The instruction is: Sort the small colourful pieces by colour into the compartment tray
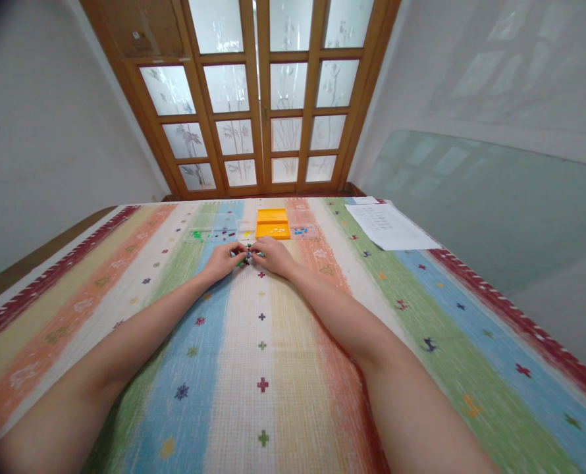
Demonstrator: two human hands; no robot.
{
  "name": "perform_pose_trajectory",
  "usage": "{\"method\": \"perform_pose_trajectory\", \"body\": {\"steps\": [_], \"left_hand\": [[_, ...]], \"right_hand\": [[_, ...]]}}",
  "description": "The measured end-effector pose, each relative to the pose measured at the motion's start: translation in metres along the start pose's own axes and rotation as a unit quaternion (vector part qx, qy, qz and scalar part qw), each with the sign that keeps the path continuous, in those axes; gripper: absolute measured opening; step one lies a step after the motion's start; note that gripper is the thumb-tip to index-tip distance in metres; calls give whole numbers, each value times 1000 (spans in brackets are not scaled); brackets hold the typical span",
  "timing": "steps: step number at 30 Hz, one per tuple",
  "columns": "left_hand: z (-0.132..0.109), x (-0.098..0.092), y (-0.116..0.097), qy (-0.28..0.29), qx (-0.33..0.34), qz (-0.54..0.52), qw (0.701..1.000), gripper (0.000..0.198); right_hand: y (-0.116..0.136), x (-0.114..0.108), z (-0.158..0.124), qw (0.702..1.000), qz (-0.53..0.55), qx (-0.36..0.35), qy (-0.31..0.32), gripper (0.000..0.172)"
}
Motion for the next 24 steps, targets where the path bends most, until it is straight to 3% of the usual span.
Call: {"method": "perform_pose_trajectory", "body": {"steps": [24], "left_hand": [[-1, -1, -4, -7, 12, 16, 1000, 19]], "right_hand": [[-7, -6, 2, 998, 55, 28, -12, 10]]}}
Point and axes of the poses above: each hand's wrist, its own z-axis towards the middle knuckle, its own x-axis out of the palm, y = z × x, the point moved 9 cm from there along z, towards the middle knuckle, and after that the axes turned 1 degree about -x, right-handed, at the moved point
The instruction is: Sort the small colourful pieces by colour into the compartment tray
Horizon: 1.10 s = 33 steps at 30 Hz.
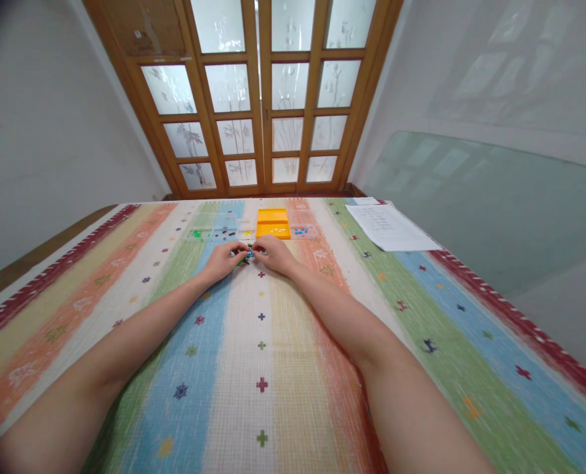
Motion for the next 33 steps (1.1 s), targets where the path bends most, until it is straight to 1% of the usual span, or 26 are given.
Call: {"method": "perform_pose_trajectory", "body": {"steps": [3, 7, 10, 12, 16, 18, 21, 24, 29, 33], "left_hand": [[0, 0, 0, 2, 9, 29, 1000, 19], [-1, 4, 1, 30, 36, 108, 993, 19], [-2, 6, 2, 40, 52, 144, 987, 21], [-2, 6, 3, 41, 56, 156, 985, 21], [-4, 9, 0, 54, 69, 174, 981, 21], [-5, 11, -2, 63, 80, 178, 979, 20], [-6, 14, -5, 73, 94, 180, 976, 21], [-7, 14, -5, 79, 101, 178, 976, 21], [-7, 15, -5, 82, 103, 177, 975, 20], [-8, 15, -9, 81, 110, 171, 976, 19]], "right_hand": [[-15, -17, -2, 999, -22, 24, -41, 13], [-48, -45, -7, 988, -49, 84, -116, 14], [-68, -55, -11, 980, -57, 125, -144, 16], [-74, -53, -11, 978, -77, 143, -134, 17], [-74, -35, -12, 974, -136, 171, -54, 18], [-72, -28, -13, 972, -154, 173, -23, 19], [-69, -20, -14, 971, -174, 163, 7, 21], [-71, -17, -14, 968, -187, 165, 20, 22], [-76, -19, -14, 965, -189, 181, 10, 21], [-75, -18, -15, 964, -194, 181, 25, 20]]}}
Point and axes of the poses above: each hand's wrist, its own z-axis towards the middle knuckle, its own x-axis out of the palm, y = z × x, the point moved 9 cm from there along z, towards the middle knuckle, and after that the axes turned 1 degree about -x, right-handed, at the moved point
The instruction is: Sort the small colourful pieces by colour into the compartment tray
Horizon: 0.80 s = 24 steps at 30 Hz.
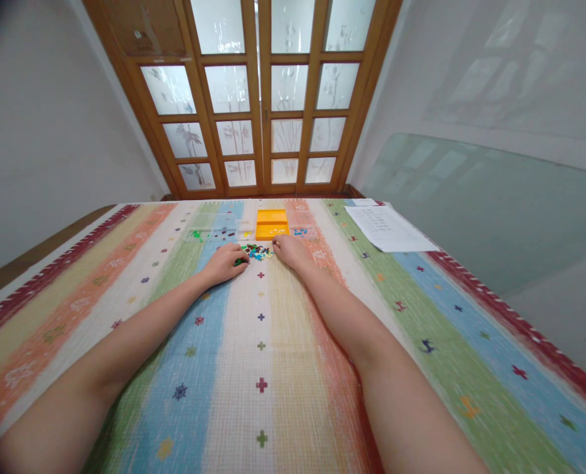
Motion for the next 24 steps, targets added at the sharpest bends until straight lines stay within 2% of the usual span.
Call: {"method": "perform_pose_trajectory", "body": {"steps": [5, 8, 14, 19, 21, 24], "left_hand": [[0, 1, -3, 12, 7, 4, 1000, 18], [0, 0, -5, 9, 15, 3, 1000, 18], [1, 1, -8, 13, 27, -8, 1000, 18], [2, 3, -10, 15, 37, -16, 999, 20], [2, 3, -9, 11, 34, -28, 999, 18], [3, -1, -5, -12, 5, -71, 997, 16]], "right_hand": [[-1, -3, -2, 1000, -4, 25, 9, 20], [-6, -15, 0, 998, 4, 43, -39, 22], [-52, -46, -1, 976, 41, 140, -164, 25], [-91, -52, -9, 955, 52, 208, -204, 27], [-97, -50, -10, 951, 58, 217, -210, 29], [-89, -46, -7, 956, 68, 193, -211, 28]]}}
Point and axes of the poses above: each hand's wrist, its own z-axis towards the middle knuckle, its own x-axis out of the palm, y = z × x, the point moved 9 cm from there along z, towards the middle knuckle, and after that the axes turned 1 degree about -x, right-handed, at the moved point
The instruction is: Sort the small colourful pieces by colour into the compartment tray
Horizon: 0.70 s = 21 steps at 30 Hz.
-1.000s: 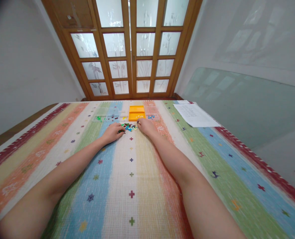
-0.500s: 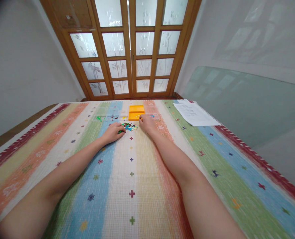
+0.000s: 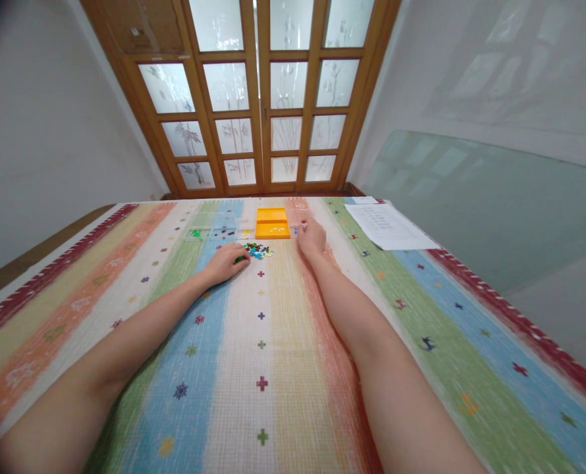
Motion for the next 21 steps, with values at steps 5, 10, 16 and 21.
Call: {"method": "perform_pose_trajectory", "body": {"steps": [5, 10, 16, 21], "left_hand": [[-1, -12, 28, -85, -99, -129, 983, 15], [-7, -25, 82, -203, -169, -231, 936, 11], [-23, -35, 138, -305, -241, -350, 852, 18], [-37, -45, 161, -365, -274, -365, 812, 22]], "right_hand": [[24, 10, -10, 999, 10, -49, 9, 29], [46, 23, -22, 993, 31, -100, 55, 32], [70, 27, -33, 980, 42, -163, 104, 31], [79, 26, -38, 976, 28, -171, 130, 29]]}}
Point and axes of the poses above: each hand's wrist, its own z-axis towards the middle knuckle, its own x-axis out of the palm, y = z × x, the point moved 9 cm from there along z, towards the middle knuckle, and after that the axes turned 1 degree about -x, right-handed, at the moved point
